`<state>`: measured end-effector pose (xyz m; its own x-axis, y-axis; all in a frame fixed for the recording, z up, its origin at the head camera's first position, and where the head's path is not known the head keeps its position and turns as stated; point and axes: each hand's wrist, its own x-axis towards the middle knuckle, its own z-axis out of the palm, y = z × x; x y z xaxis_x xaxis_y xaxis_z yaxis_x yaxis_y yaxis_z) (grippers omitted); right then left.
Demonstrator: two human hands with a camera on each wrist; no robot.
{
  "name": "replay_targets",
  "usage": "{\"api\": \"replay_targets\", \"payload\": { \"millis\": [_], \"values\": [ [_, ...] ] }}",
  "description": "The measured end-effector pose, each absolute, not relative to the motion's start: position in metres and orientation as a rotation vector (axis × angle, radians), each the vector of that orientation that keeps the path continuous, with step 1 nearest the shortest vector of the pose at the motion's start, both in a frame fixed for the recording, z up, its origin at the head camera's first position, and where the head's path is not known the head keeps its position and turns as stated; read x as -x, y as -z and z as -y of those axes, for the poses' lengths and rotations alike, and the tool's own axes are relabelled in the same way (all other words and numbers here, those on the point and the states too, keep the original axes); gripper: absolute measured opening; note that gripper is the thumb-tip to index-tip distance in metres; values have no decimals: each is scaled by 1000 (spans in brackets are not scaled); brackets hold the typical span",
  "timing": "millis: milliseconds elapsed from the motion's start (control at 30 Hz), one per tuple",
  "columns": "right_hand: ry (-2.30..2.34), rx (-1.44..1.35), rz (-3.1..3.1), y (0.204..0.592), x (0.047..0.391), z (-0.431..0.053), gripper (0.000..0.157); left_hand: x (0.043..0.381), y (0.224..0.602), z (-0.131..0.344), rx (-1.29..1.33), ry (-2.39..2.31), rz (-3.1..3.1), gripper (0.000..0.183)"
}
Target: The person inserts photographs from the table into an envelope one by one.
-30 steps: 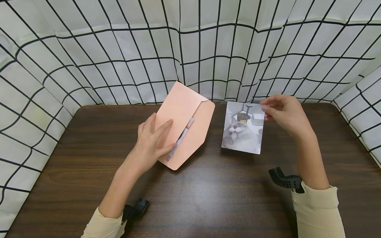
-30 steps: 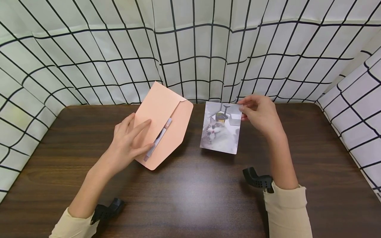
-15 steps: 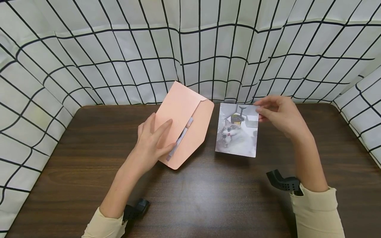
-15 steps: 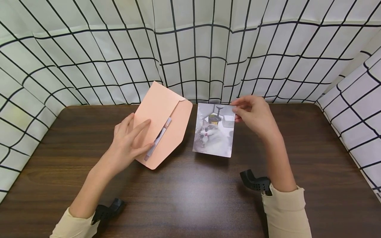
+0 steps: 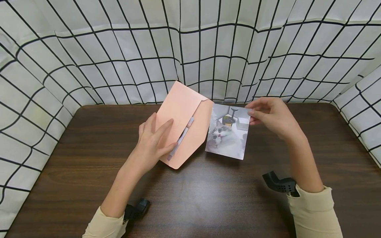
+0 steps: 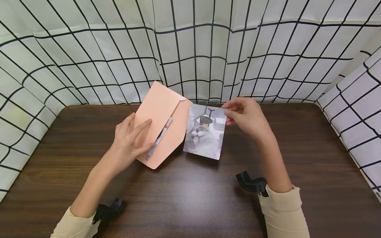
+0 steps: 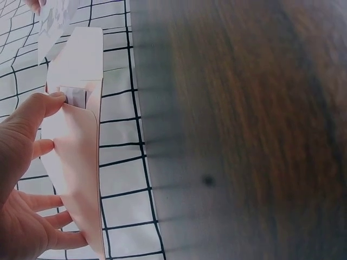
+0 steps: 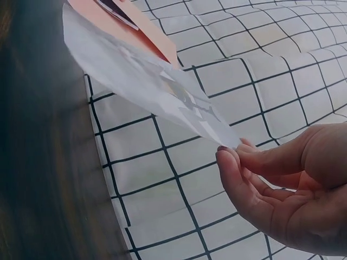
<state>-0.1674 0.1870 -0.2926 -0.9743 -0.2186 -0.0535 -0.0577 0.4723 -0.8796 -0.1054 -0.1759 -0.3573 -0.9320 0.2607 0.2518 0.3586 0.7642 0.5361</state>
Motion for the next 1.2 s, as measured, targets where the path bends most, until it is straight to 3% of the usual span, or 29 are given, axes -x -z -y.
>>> {"api": "replay_targets", "payload": {
  "millis": [1200],
  "values": [
    [1493, 276, -2409, 303, 161, -149, 24, 104, 360, 168, 505, 843, 2768, 63]
  ]
}}
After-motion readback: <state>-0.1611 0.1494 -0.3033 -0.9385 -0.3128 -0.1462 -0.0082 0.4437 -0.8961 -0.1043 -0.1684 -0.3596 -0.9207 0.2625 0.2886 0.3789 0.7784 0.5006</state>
